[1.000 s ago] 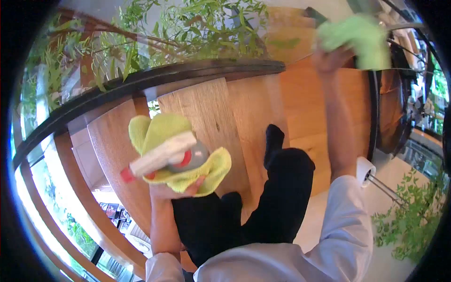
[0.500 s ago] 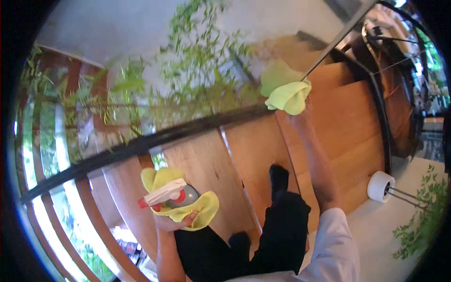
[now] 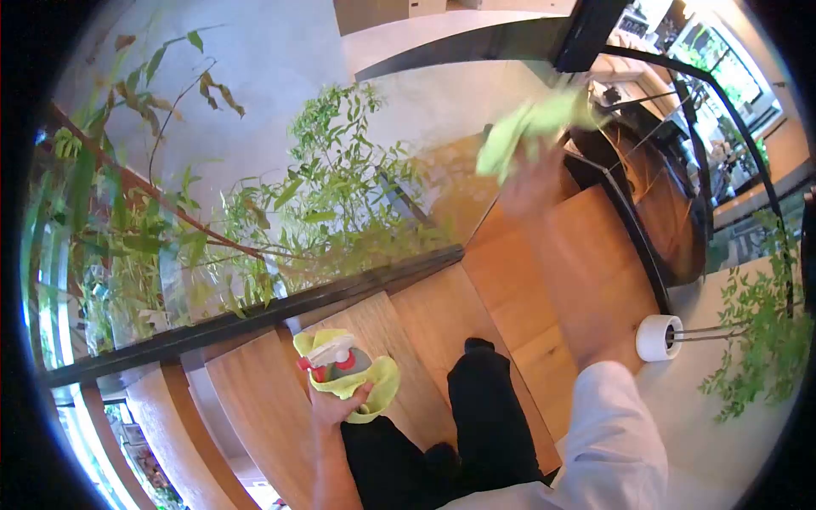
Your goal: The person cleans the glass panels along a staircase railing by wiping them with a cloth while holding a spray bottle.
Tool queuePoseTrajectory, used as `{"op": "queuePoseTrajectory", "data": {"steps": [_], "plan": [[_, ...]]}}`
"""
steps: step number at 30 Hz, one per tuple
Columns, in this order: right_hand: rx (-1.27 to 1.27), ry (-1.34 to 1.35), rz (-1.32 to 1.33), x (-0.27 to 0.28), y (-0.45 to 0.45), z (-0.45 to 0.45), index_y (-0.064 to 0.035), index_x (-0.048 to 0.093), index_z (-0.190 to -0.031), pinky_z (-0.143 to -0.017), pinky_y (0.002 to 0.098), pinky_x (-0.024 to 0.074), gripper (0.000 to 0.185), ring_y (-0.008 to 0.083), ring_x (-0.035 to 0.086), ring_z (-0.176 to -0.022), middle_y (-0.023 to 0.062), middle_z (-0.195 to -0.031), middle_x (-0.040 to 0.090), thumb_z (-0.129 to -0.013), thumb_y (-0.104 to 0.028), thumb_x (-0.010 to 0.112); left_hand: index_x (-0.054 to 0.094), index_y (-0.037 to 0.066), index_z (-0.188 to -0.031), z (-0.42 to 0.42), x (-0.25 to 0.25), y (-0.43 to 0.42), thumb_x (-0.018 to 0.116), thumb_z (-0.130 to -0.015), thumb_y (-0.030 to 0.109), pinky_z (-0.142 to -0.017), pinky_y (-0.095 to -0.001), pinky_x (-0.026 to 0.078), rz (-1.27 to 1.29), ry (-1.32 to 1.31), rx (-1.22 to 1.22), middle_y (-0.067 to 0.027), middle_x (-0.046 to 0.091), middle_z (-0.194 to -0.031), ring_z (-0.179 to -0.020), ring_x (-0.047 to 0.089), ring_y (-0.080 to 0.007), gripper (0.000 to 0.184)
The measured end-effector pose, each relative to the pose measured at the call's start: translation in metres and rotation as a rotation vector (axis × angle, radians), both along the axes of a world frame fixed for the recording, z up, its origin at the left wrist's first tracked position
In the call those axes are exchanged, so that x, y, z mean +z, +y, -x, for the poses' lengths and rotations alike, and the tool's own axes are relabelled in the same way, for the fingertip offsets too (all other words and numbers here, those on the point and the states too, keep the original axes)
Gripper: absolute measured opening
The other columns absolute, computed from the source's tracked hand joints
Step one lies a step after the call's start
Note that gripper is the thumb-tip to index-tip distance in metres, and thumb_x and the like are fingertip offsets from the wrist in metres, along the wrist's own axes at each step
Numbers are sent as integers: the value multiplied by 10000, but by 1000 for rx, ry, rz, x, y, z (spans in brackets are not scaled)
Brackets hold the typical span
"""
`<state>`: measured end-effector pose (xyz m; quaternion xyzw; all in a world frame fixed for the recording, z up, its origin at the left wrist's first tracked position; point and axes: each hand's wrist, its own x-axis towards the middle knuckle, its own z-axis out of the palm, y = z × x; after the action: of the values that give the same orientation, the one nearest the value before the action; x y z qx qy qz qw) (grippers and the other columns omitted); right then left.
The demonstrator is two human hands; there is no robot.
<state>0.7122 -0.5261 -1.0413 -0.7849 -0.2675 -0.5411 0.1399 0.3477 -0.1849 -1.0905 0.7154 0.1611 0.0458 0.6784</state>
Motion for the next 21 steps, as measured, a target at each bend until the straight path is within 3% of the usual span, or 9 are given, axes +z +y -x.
{"op": "queuePoseTrajectory", "data": {"steps": [1,3,4,8,9,11,16,17,21], "plan": [[-129,156,129,-49,1,22,-79,693,-1206,-1053,621,400,389,468,496,-1263,210,-1335,546,-836,-160,606,519,9,-1326,-1,1,-2,953,-601,142,-939,-384,570,-14,-11,21,-107,641,-1214,-1095,660,-222,855],[56,524,74,-133,13,72,-63,681,-1237,-1062,623,406,394,481,470,-1294,216,-1317,565,-854,-39,591,519,10,-1330,-1,-15,5,955,-600,172,-938,-379,570,-61,-42,1,-102,649,-1197,-1080,665,-218,865],[78,675,8,-164,14,104,-67,639,-1290,-1010,547,439,398,427,533,-1199,199,-1209,596,-908,-18,541,480,24,-1377,-2,-20,9,943,-602,146,-980,-396,549,-38,17,-57,-102,617,-1256,-1146,631,-228,911],[230,1097,-564,-212,34,180,7,542,-1387,-954,445,472,446,361,594,-1103,209,-1137,615,-947,41,470,404,46,-1460,-12,-3,-1,913,-617,87,-1046,-406,506,-31,5,-57,-105,565,-1350,-1237,582,-242,985],[232,1187,-676,-202,37,188,-20,522,-1429,-1028,452,438,524,403,548,-1205,230,-1267,582,-911,46,482,395,48,-1469,-14,1,-4,905,-622,75,-1053,-402,499,-16,-18,-20,-107,562,-1356,-1238,581,-245,990],[257,1267,-794,-170,42,182,-47,501,-1471,-1102,458,404,605,446,501,-1308,251,-1396,549,-875,52,495,398,46,-1468,-19,5,-6,891,-636,62,-1053,-402,496,-42,-16,18,-110,559,-1360,-1237,580,-248,967],[375,419,-664,18,68,108,97,568,-1351,-1086,528,413,478,500,550,-1229,314,-1296,589,-882,23,509,475,16,-1392,-32,2,-6,875,-698,48,-983,-388,540,-157,53,166,-106,614,-1263,-1134,640,-233,802],[324,269,-535,60,66,93,106,573,-1352,-1011,498,484,497,491,588,-1180,343,-1302,590,-870,4,501,472,20,-1392,-35,5,-12,861,-702,41,-996,-398,528,-144,40,204,-110,613,-1265,-1137,634,-241,792],[195,49,-419,215,77,59,143,513,-1390,-1028,541,394,560,486,546,-1211,284,-1318,620,-838,46,517,496,18,-1353,-32,6,-32,862,-703,50,-974,-393,533,-83,69,322,-115,635,-1224,-1108,643,-245,746]]}}
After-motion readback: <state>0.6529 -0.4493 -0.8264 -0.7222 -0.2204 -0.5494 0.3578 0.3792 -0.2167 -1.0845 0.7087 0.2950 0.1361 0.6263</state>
